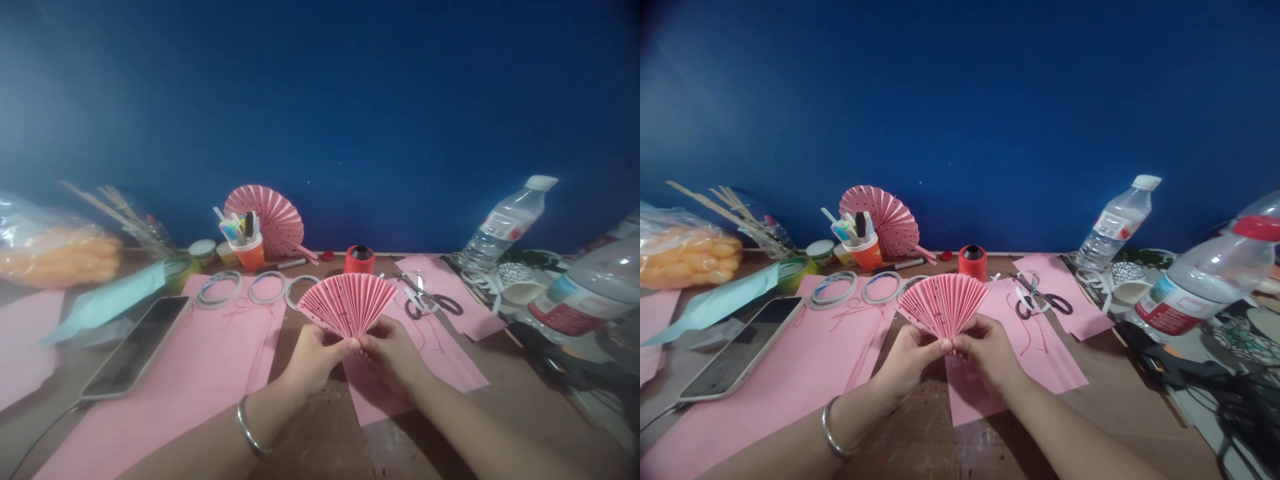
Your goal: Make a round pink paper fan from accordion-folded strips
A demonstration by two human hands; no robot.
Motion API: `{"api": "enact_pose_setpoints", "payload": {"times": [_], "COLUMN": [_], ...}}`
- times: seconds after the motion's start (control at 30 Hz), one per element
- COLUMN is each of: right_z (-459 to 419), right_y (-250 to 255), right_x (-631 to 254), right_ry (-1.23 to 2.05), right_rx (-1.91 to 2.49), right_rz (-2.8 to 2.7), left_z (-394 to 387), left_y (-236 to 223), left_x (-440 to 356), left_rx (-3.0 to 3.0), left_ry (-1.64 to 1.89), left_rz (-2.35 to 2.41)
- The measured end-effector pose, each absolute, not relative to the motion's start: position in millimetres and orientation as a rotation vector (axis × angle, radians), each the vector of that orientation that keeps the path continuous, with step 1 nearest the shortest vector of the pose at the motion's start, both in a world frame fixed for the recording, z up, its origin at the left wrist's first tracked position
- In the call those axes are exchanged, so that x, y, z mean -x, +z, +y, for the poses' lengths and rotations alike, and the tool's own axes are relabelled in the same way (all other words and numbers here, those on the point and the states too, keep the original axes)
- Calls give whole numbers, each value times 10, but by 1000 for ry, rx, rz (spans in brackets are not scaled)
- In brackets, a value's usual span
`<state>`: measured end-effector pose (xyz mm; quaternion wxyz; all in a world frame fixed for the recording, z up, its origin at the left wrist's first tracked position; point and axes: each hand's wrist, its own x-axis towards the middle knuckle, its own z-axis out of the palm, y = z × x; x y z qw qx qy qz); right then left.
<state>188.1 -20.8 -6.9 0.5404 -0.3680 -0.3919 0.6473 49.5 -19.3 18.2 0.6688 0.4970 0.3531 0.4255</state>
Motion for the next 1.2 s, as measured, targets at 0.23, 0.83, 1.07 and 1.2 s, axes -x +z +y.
{"api": "enact_pose_setpoints", "payload": {"times": [0.23, 0.83, 1.07, 1.2], "right_z": [-204, -329, -284, -287], "right_y": [58, 122, 128, 113], "right_x": [-1880, -2079, -1986, -1957], "right_ry": [1618, 1976, 1661, 1598], "right_rx": [808, 600, 616, 586], "right_rz": [-1100, -1384, -1318, -1337], "left_z": [-198, -327, -308, -320], "left_y": [203, 244, 114, 155], "left_x": [-486, -399, -430, -455], "left_rx": [-1204, -1133, -823, -651], "left_ry": [902, 347, 367, 365], "left_rz": [751, 485, 393, 398]}}
